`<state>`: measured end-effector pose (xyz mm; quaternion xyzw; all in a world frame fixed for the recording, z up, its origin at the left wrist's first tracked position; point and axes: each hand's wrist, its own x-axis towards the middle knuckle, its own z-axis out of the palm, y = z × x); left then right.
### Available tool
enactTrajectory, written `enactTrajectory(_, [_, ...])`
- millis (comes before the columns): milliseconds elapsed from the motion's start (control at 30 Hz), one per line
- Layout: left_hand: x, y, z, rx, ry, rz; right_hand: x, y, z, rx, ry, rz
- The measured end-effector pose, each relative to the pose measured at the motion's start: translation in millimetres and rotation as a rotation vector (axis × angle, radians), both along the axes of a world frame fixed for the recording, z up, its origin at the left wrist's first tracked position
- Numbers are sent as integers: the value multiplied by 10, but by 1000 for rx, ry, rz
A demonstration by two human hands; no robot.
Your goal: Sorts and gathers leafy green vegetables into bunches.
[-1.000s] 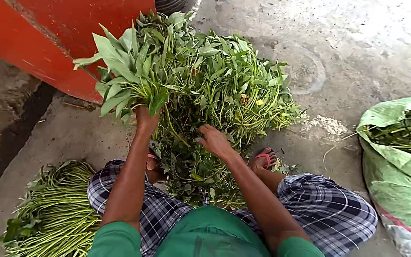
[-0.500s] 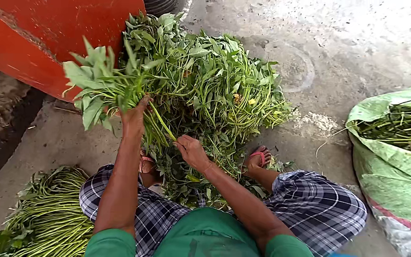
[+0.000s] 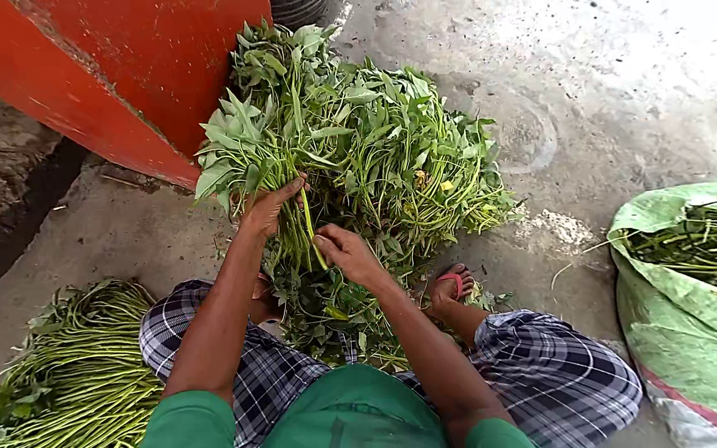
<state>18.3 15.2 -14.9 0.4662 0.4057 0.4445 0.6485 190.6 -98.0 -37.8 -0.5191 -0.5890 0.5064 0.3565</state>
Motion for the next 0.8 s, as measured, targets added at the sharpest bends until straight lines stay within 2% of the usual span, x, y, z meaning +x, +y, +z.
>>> enactTrajectory(67, [7, -12, 3, 13, -26, 16, -186, -53, -80, 89, 152, -81])
enactTrajectory(133, [-23, 0, -6, 20, -23, 80, -287, -111, -127, 213, 186, -164])
enactTrajectory(233, [-139, 57, 17, -13, -16, 294, -156, -108, -201, 377, -54, -376])
enactTrajectory(267, [-206, 97, 47, -19, -5, 361, -29, -67, -264, 374, -166, -437])
enactTrajectory(333, [-311, 139, 101, -28, 11, 406, 308, 65, -383, 185, -305, -458])
enactTrajectory(433, [-268, 74, 163, -113, -55, 278, 676, 359, -592, -104, -357, -445])
enactTrajectory(500, [-198, 24, 162, -206, -157, 182, 767, 526, -744, -201, -338, -463])
enactTrajectory(567, [-130, -17, 182, -292, -214, 174, 788, 638, -865, -273, -343, -437])
enactTrajectory(667, [-91, 14, 171, -258, -218, 230, 731, 693, -909, -268, -423, -420])
enactTrajectory(800, [-50, -2, 136, -53, -158, 254, 602, 470, -679, -52, -476, -462])
